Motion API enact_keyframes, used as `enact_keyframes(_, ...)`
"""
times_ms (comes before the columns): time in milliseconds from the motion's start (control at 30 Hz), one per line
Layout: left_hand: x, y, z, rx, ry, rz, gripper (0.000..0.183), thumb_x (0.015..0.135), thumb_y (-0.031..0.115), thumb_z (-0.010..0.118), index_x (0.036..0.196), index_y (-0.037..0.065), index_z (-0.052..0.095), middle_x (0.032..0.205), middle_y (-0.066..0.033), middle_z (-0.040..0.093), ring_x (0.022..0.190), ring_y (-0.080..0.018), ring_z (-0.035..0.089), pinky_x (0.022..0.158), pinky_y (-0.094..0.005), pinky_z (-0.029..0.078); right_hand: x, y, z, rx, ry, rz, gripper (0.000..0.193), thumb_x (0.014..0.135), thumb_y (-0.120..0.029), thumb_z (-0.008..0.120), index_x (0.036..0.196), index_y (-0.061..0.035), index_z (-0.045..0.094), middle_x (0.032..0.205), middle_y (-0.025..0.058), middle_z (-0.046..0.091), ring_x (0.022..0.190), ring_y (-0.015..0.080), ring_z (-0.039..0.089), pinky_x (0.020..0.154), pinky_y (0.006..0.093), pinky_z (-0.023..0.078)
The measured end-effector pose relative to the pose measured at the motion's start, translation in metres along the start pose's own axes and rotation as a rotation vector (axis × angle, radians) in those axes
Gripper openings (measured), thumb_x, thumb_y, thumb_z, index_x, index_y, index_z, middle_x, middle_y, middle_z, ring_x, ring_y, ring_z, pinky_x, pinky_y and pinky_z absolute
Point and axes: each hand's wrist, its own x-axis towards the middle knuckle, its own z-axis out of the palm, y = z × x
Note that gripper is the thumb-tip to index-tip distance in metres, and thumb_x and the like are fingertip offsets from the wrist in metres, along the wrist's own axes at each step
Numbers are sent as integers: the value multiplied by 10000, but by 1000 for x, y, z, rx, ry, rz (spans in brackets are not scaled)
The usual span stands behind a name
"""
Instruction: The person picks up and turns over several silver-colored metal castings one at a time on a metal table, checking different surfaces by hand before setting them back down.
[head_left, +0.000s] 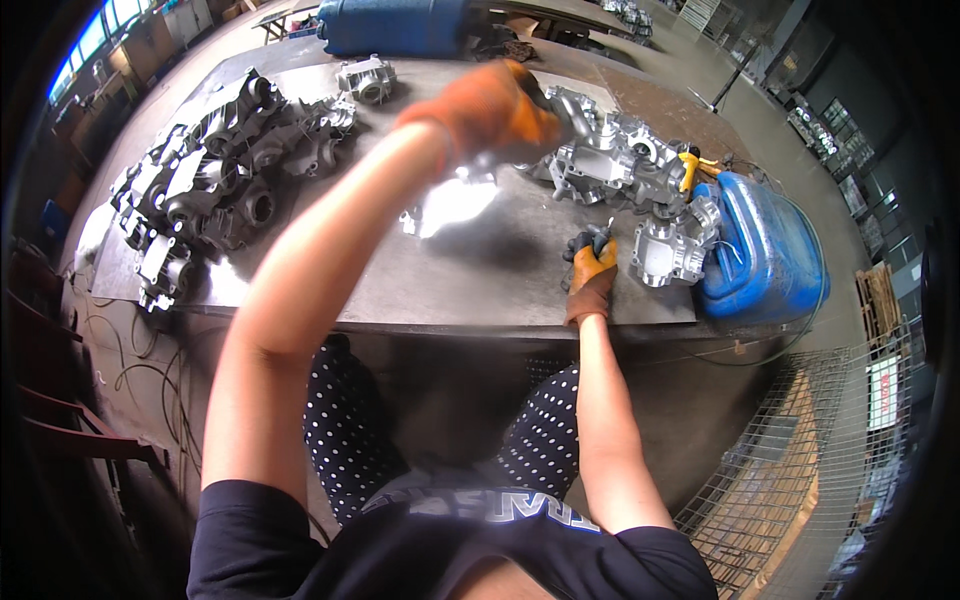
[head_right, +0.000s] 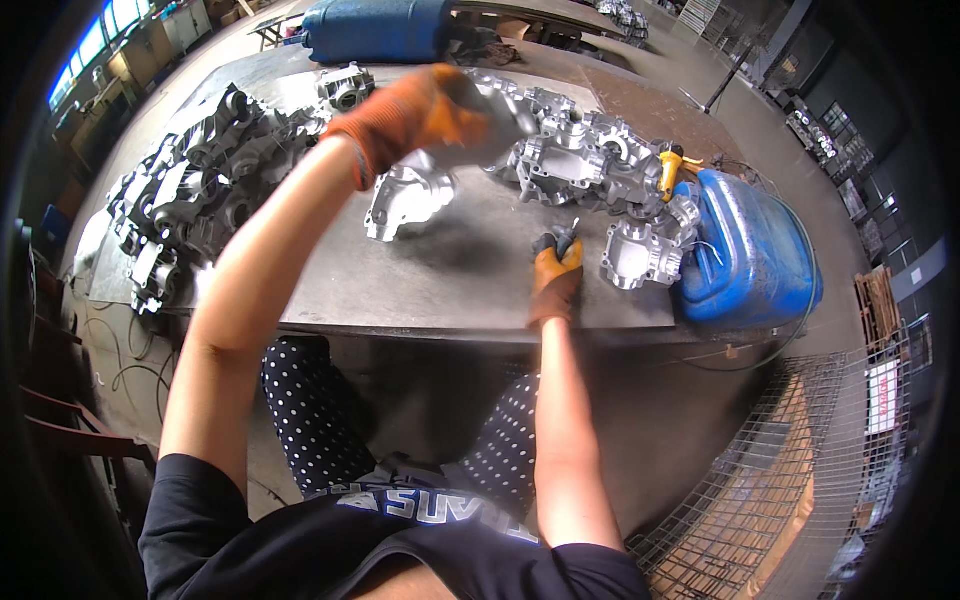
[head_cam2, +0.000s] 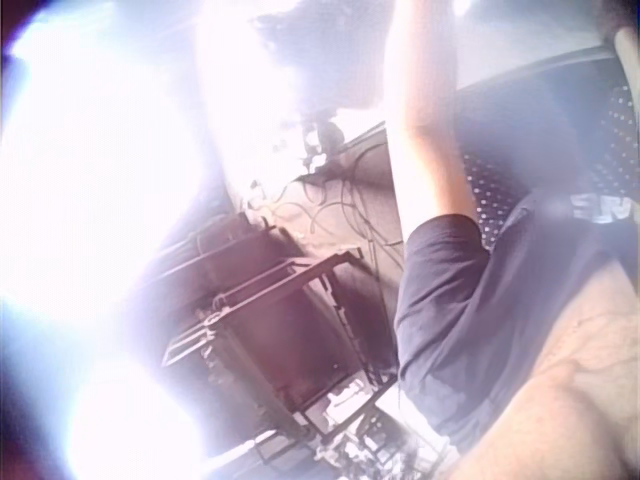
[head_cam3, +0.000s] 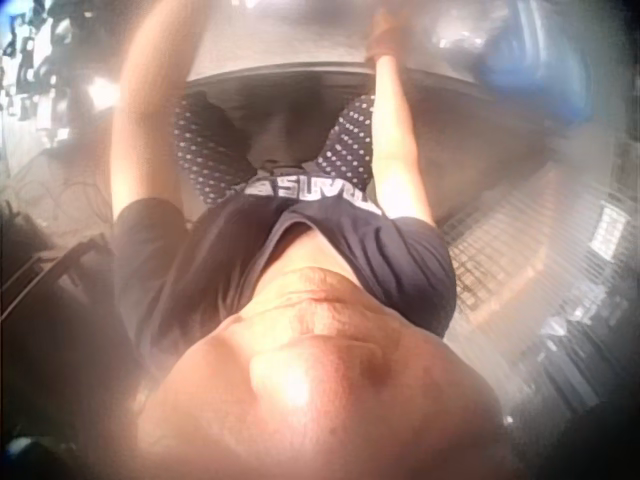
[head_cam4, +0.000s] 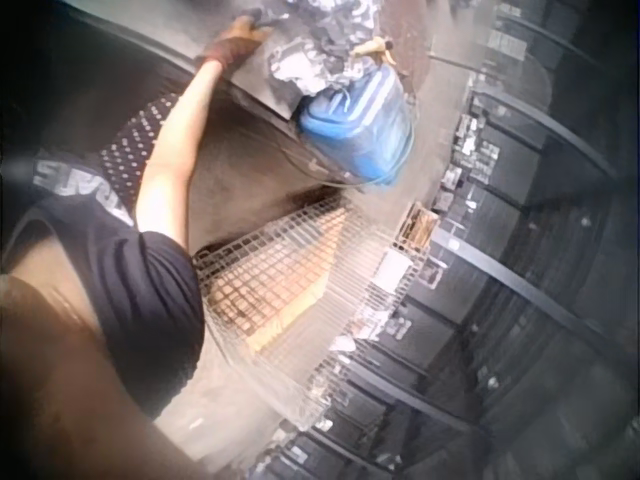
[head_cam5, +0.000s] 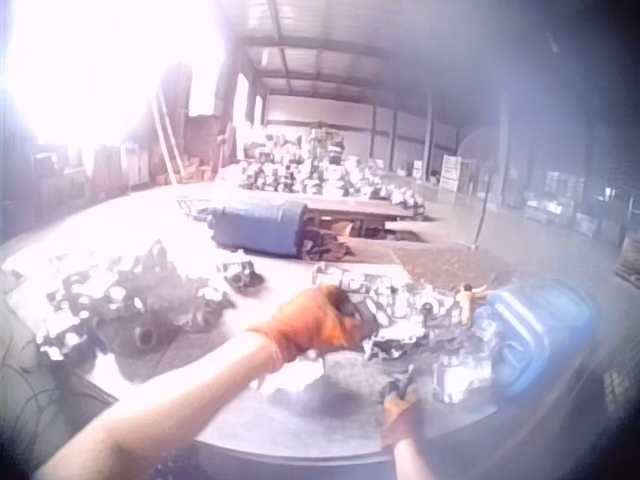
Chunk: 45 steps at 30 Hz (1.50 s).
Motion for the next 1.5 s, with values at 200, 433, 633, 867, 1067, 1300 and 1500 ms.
enact_keyframes(200, -92, 3, 61, 70, -31, 125, 263, 849, 206, 780, 965, 6, 654, 898, -46, 692, 855, -125, 628, 740, -316, 535, 7, 1, -21, 24, 45, -31, 144, 954, -16, 564, 1092, -39, 593, 915, 2, 591, 796, 102, 522, 733, 274, 469)
enact_keyframes(433, -199, -70, 58, 567, 56, 538, 389, 653, 154, 786, 1018, 94, 667, 949, -114, 645, 975, -364, 624, 978, -477, 489, 6, -17, -8, -29, -89, 72, 276, 932, 3, 594, 1206, -38, 600, 986, 28, 663, 844, 142, 658, 708, 290, 552)
enact_keyframes(633, -226, -129, 2, 678, 62, 493, 408, 534, 125, 757, 936, 142, 695, 954, -74, 645, 990, -338, 628, 964, -462, 504, 6, -67, 86, -537, -664, -304, 345, 872, 14, 622, 1214, -26, 643, 1167, 106, 714, 1107, 210, 674, 981, 302, 508)
enact_keyframes(867, -218, -182, -57, 745, 109, 425, 241, 669, 55, 716, 872, 176, 671, 970, -17, 659, 999, -298, 629, 974, -443, 477, 5, -76, 118, -1417, -787, -177, 603, 855, -322, 673, 1415, -139, 544, 1362, 200, 605, 1257, 368, 580, 1041, 420, 483)
enact_keyframes(1067, -196, -260, -106, 1116, 270, 437, 327, 698, 40, 695, 978, 208, 699, 1240, -13, 626, 1299, -256, 531, 1150, -472, 364, -76, -91, 113, -1323, -696, 66, 621, 858, -314, 717, 1416, -121, 520, 1248, 246, 650, 1164, 422, 626, 987, 462, 517)
enact_keyframes(1300, -167, -218, -77, 1298, 493, 87, 370, 810, 97, 621, 1163, 202, 658, 1283, -86, 617, 1275, -284, 554, 1129, -466, 360, -86, -121, 67, -523, -726, 333, 324, 913, -72, 588, 1235, -40, 609, 925, 30, 631, 755, 80, 551, 659, 277, 500)
enact_keyframes(1500, -154, -183, 76, 851, 569, 196, 418, 768, 403, 765, 1064, 130, 651, 1002, -91, 656, 1005, -302, 626, 968, -442, 440, -29, -92, 85, -1373, -791, -337, 304, 962, -274, 572, 1201, -94, 630, 1022, 151, 727, 853, 296, 714, 735, 412, 548)
